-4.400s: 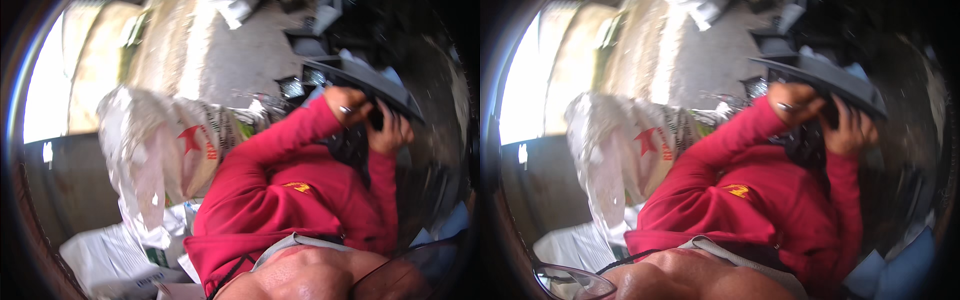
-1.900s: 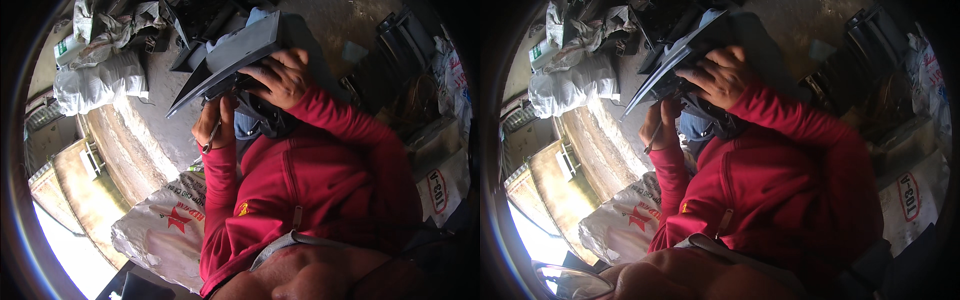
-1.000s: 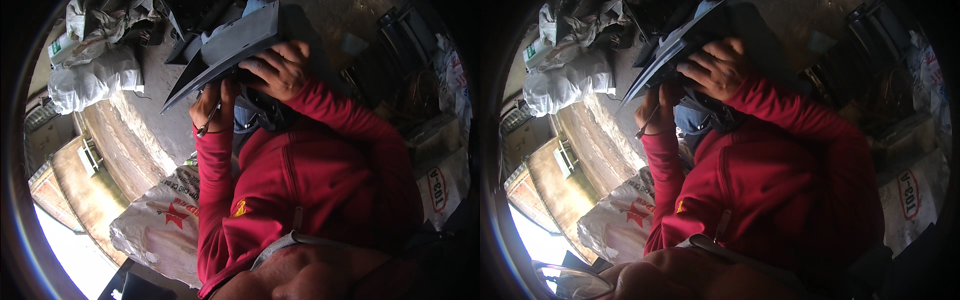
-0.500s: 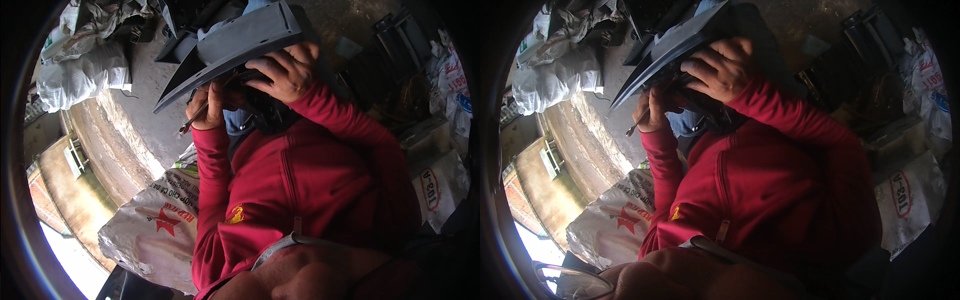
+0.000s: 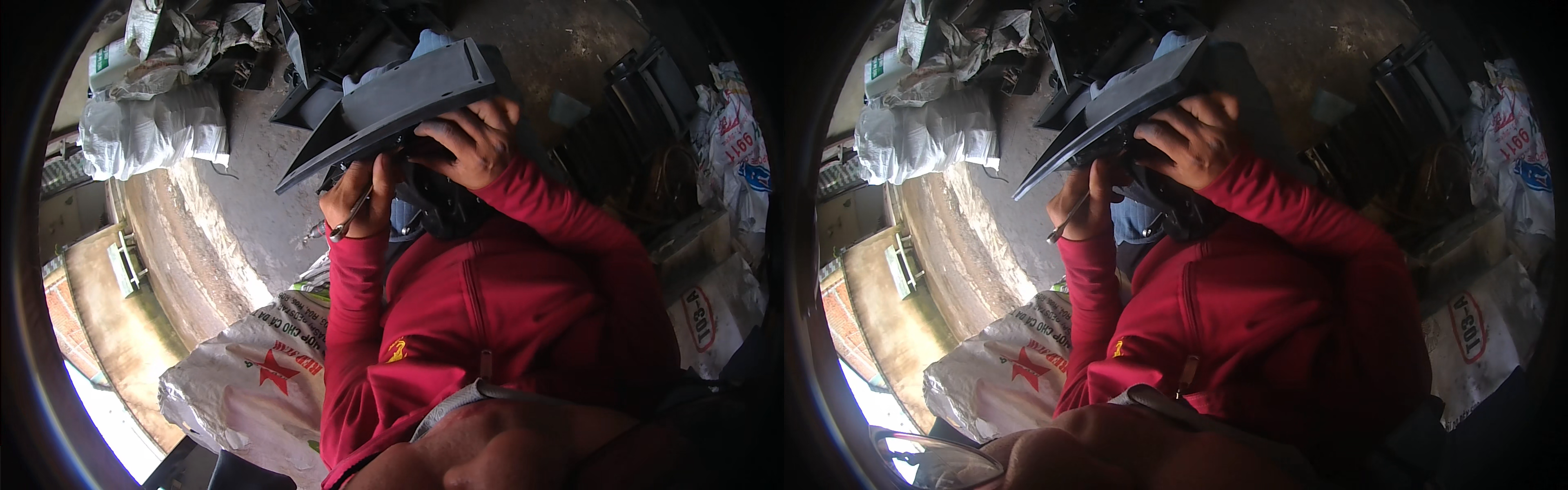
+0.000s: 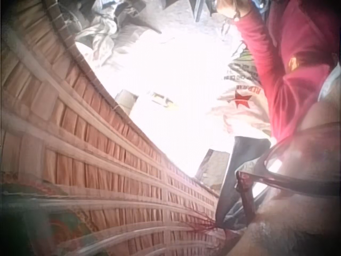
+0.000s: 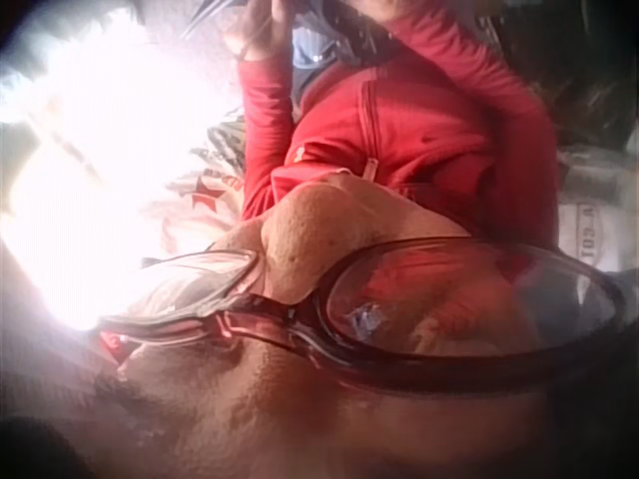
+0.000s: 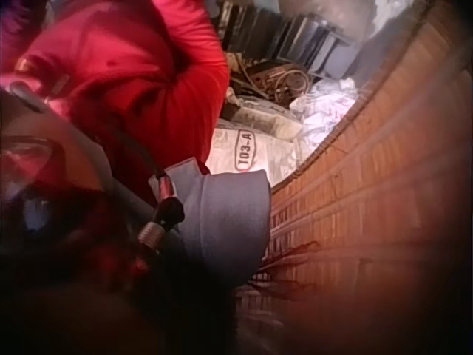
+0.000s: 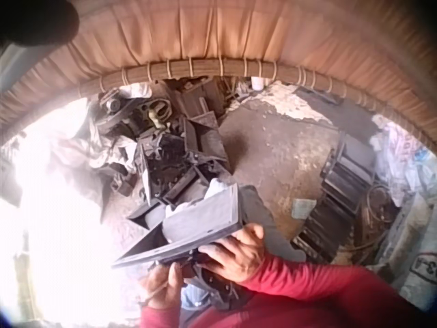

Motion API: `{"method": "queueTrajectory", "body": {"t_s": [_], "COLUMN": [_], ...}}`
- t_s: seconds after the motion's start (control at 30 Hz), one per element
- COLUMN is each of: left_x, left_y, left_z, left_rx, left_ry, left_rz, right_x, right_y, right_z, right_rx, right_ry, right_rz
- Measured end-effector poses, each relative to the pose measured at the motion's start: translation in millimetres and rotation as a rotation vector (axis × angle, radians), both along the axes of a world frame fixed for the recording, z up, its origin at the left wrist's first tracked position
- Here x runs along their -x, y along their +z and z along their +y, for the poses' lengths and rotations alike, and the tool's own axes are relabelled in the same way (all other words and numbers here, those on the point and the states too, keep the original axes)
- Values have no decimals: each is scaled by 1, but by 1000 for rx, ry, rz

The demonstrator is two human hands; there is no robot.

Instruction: The person assembles metal components by hand, inserting bolts and tightening them with a wrench. They handle a flat metal bracket and a circular metal part, securing them together in a workshop setting.

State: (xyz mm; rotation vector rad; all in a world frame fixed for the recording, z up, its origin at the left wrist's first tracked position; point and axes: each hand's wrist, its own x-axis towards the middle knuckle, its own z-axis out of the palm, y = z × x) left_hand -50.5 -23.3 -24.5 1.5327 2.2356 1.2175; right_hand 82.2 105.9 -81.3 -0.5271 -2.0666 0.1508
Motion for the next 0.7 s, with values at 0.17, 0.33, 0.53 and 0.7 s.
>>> {"method": "queueTrajectory", "body": {"t_s": [0.17, 0.33, 0.53, 0.7], "left_x": [-12, -5, -1, 0], "left_y": [15, 3, -14, -10], "left_z": [19, 46, 17, 13], "left_rx": [137, -99, -26, -6], "left_ry": [-81, -151, 31, 21], "left_rz": [494, 783, 10, -337], "right_x": [0, -1, -4, -2], "right_y": [-2, -2, -3, -14], "right_z": [-1, 2, 4, 7], "right_rx": [12, 46, 2, 8], "right_ry": [14, -28, -9, -11], "right_rz": [-2, 45, -15, -25]}}
